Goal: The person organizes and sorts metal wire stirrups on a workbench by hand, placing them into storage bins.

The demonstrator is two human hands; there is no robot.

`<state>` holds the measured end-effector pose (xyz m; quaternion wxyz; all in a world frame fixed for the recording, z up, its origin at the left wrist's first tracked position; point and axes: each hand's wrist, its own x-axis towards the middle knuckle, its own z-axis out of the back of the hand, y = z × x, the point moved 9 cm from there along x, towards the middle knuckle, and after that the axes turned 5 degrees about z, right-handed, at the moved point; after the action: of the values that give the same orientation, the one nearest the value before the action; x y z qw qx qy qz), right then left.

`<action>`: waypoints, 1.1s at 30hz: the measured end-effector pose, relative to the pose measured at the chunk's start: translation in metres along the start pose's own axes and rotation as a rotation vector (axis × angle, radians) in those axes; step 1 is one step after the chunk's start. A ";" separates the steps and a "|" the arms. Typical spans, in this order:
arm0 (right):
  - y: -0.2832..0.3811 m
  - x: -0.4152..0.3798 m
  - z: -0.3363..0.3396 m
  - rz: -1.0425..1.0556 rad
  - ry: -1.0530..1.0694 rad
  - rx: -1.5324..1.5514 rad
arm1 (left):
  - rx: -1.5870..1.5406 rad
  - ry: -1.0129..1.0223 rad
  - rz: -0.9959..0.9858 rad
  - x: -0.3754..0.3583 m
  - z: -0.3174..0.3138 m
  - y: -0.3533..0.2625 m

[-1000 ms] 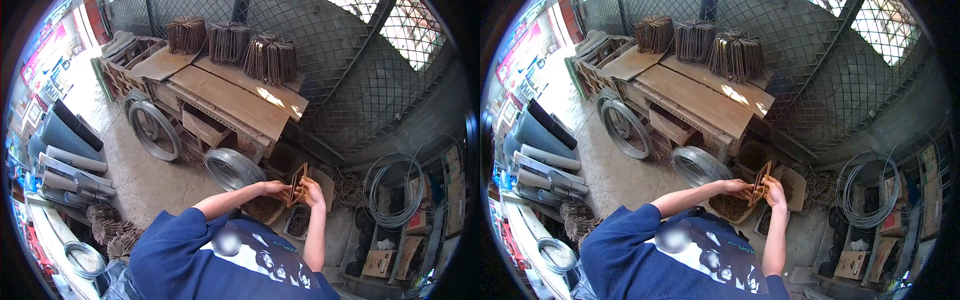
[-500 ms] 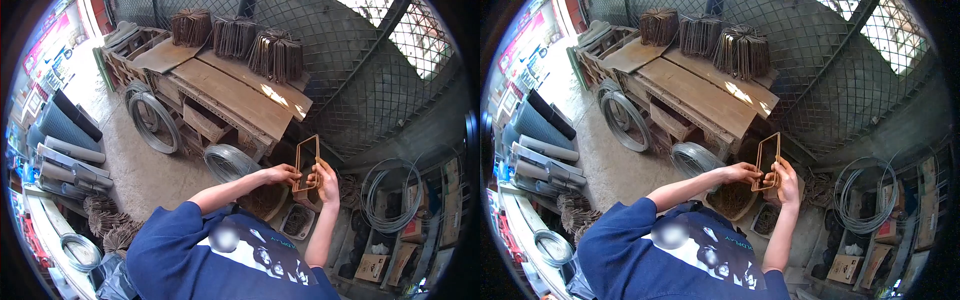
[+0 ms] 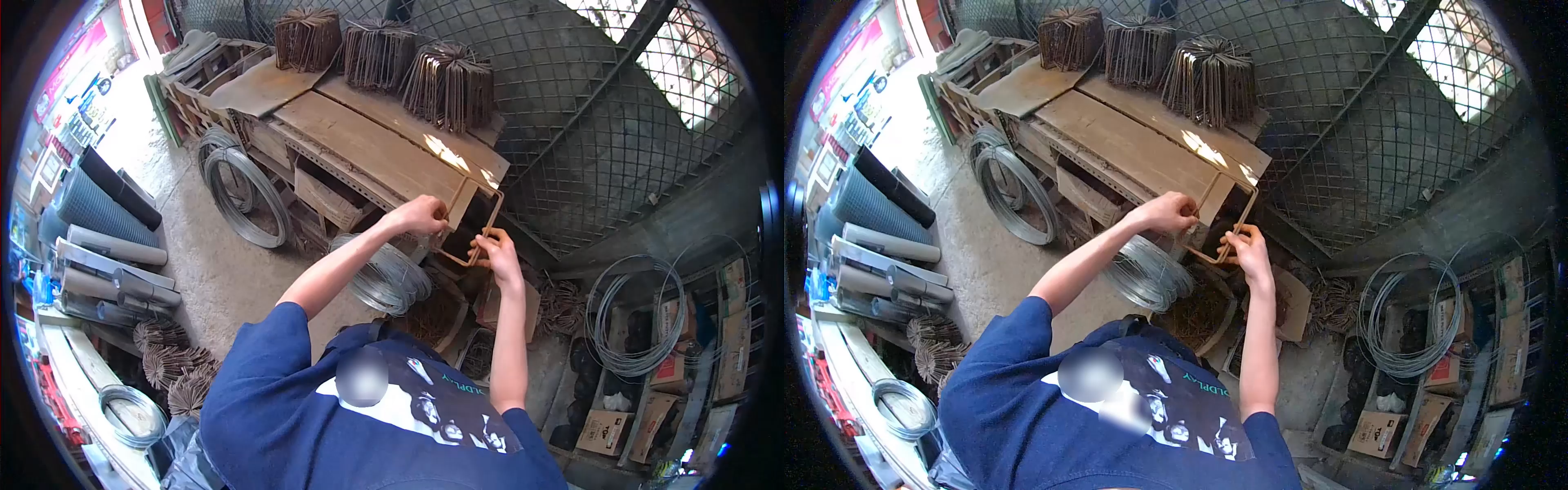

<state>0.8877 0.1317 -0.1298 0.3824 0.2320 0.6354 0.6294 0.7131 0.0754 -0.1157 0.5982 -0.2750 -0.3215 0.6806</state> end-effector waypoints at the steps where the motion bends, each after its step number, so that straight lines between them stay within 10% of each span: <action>1: 0.001 0.009 -0.005 0.006 -0.006 -0.001 | 0.014 0.021 0.004 0.008 0.005 0.003; 7: -0.001 0.092 -0.013 0.063 -0.113 0.003 | 0.073 -0.026 0.095 0.061 0.052 0.018; 11: -0.004 0.120 -0.011 0.165 -0.260 -0.678 | 0.279 -0.155 0.155 0.072 0.056 0.042; 19: -0.018 0.099 -0.014 0.216 -0.314 -0.434 | 0.398 -0.154 0.093 0.060 0.034 0.054; 26: -0.106 0.041 0.049 -0.121 -0.286 -0.205 | 0.252 -0.247 -0.255 0.064 0.000 -0.028; 33: -0.259 -0.092 0.102 -0.608 -0.291 0.046 | -0.239 0.216 -0.556 0.026 -0.130 -0.128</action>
<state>1.0705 0.0983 -0.3565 0.6338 0.1278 0.6284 0.4325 0.8894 0.1255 -0.1005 0.7553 -0.3154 -0.3967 0.4155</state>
